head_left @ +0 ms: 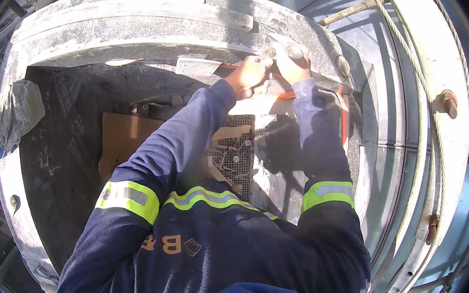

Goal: The person applies a dark adhesive from a small container onto a curved concrete surface using a trowel, then uses a handheld angle grinder to smooth the area. The person repeatedly scoops adhesive and spreads it, then switches to grinding the surface.

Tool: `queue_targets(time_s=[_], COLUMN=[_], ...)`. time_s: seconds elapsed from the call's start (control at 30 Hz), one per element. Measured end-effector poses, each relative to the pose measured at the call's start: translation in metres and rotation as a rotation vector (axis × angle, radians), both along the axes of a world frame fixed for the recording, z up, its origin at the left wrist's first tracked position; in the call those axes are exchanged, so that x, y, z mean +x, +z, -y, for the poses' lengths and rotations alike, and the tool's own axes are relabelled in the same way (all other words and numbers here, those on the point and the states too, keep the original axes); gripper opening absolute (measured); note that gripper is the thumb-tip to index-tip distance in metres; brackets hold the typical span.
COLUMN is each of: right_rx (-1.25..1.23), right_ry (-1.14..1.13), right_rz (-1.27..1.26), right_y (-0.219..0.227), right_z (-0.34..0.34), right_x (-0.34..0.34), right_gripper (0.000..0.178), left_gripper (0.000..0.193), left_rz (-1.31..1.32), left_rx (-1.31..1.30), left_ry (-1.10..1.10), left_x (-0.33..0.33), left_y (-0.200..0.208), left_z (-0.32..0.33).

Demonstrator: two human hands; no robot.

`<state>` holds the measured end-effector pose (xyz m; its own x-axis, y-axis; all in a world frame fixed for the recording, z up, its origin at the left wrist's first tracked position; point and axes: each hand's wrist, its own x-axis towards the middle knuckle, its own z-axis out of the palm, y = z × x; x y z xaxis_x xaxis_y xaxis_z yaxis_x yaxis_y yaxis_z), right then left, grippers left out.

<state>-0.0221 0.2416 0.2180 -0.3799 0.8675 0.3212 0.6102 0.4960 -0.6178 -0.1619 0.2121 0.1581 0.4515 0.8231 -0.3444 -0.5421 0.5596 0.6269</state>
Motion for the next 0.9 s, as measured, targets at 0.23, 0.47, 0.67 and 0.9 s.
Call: queue_targets(time_s=[0.23, 0.47, 0.67, 0.9], right_rx=[-0.131, -0.088, -0.200, 0.337], right_ry=[-0.120, -0.240, -0.436, -0.230], right_rz=[-0.118, -0.191, -0.023, 0.542], right_y=[-0.018, -0.034, -0.022, -0.049], right_z=[-0.001, -0.003, -0.018, -0.018], right_x=[-0.003, 0.003, -0.012, 0.030], right_gripper=[0.033, 0.017, 0.021, 0.023], left_gripper=[0.017, 0.020, 0.021, 0.024], left_rz=[0.137, 0.136, 0.111, 0.122], left_rx=[0.046, 0.041, 0.020, 0.043], left_ry=[0.010, 0.005, 0.025, 0.040], left_x=[0.006, 0.006, 0.003, 0.009], left_y=[-0.020, -0.010, -0.006, -0.006], left_z=[-0.006, -0.001, 0.000, 0.002])
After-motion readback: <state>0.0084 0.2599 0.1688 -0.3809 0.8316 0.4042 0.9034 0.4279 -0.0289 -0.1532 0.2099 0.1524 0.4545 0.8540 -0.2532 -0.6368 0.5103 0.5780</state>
